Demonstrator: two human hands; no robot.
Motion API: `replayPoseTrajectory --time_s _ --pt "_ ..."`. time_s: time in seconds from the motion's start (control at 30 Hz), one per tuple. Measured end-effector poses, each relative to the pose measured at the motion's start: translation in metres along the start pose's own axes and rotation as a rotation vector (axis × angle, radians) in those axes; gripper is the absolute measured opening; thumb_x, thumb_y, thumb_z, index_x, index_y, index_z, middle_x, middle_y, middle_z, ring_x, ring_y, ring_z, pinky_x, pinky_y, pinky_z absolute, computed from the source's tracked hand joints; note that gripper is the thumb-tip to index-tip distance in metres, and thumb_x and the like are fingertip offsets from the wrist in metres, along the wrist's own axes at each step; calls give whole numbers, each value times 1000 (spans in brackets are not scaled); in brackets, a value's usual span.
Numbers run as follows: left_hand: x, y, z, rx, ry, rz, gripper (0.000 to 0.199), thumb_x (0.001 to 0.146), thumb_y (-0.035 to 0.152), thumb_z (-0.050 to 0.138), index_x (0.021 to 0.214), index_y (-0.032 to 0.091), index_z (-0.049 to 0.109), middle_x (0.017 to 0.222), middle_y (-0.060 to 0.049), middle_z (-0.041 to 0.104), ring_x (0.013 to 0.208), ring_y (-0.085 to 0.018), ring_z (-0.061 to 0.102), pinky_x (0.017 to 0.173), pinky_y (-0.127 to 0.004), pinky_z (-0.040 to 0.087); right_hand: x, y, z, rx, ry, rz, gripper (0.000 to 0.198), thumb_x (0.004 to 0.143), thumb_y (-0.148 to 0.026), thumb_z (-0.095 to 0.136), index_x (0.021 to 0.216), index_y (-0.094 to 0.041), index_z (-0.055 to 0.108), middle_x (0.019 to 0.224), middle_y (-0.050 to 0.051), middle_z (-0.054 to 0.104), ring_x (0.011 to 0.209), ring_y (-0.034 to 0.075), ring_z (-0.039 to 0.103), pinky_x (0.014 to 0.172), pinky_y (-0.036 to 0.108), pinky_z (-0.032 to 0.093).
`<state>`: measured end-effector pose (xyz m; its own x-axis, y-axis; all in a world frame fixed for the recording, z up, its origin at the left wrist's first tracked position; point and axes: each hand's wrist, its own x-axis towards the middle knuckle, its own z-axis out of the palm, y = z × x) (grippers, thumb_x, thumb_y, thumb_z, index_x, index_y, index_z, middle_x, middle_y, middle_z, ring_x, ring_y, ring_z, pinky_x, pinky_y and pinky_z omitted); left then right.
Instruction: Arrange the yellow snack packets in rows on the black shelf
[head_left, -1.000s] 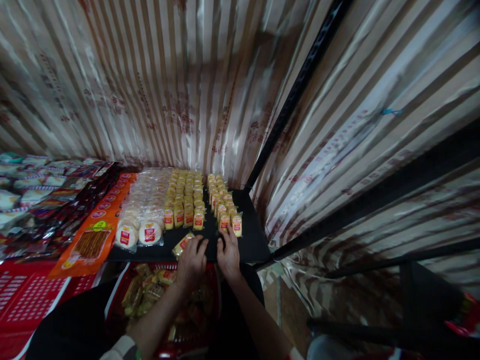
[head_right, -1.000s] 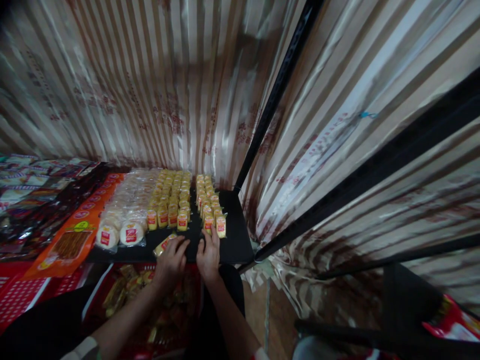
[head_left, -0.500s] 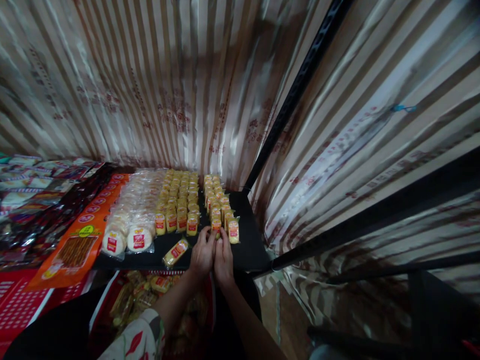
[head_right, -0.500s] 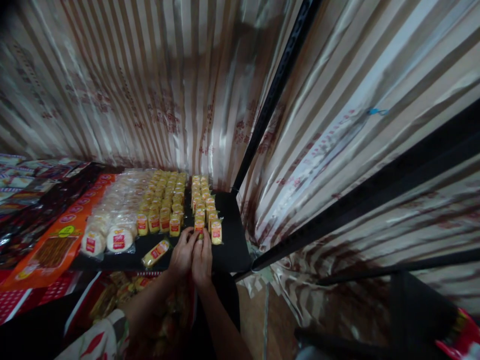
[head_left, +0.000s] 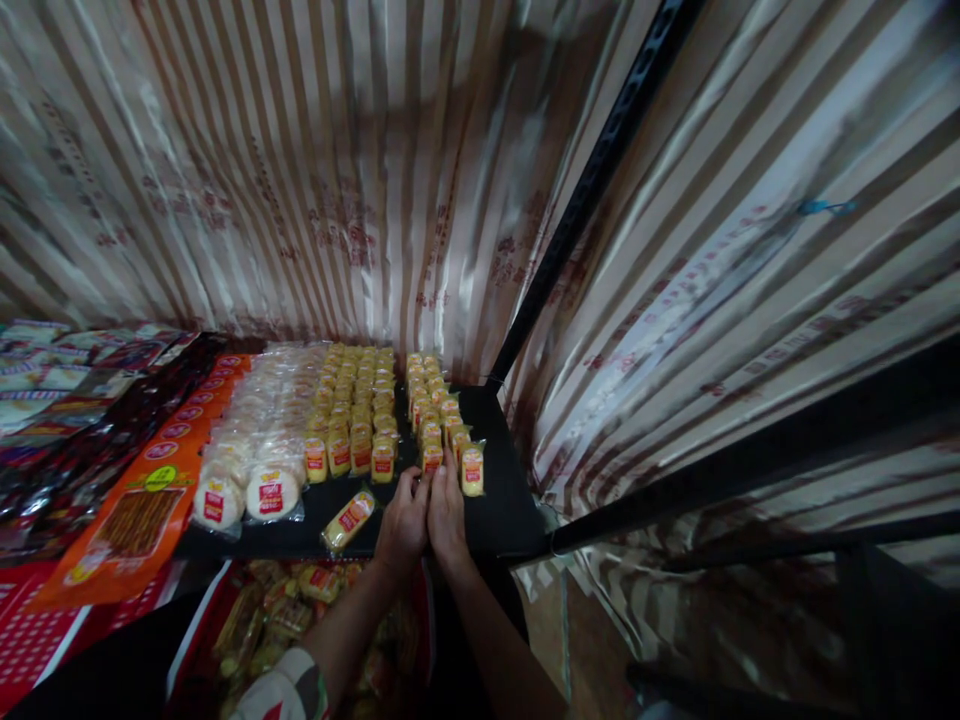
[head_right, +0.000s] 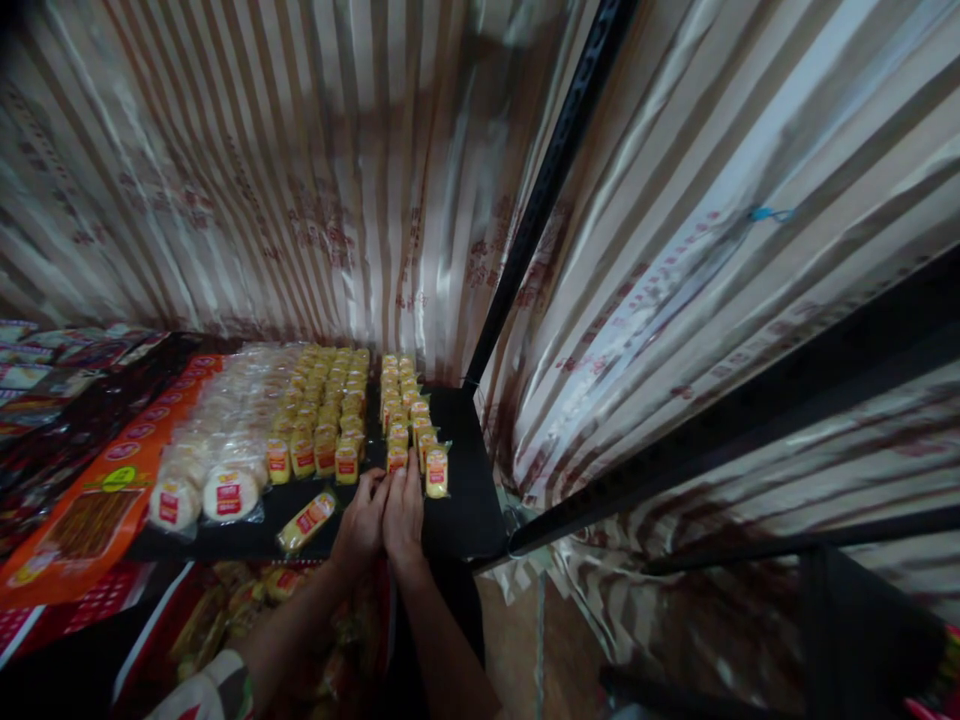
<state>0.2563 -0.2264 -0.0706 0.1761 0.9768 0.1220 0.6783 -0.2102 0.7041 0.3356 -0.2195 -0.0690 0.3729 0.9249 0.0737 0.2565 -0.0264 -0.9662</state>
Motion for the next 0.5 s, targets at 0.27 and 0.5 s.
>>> replayPoseTrajectory --time_s 0.27,0.5 --pt "1 -8 8 62 69 86 37 89 19 35 124 18 48 124 -13 47 103 -19 56 85 -32 49 8 1 4 -6 14 13 65 87 -55 24 133 -13 42 140 11 40 130 20 35 111 38 22" --pt "1 -12 12 80 151 145 38 87 14 34 121 15 50 120 -14 49 102 -19 56 84 -30 51 26 0 7 110 26 -7 65 87 -58 24 130 -15 47 136 9 46 131 19 34 111 38 22"
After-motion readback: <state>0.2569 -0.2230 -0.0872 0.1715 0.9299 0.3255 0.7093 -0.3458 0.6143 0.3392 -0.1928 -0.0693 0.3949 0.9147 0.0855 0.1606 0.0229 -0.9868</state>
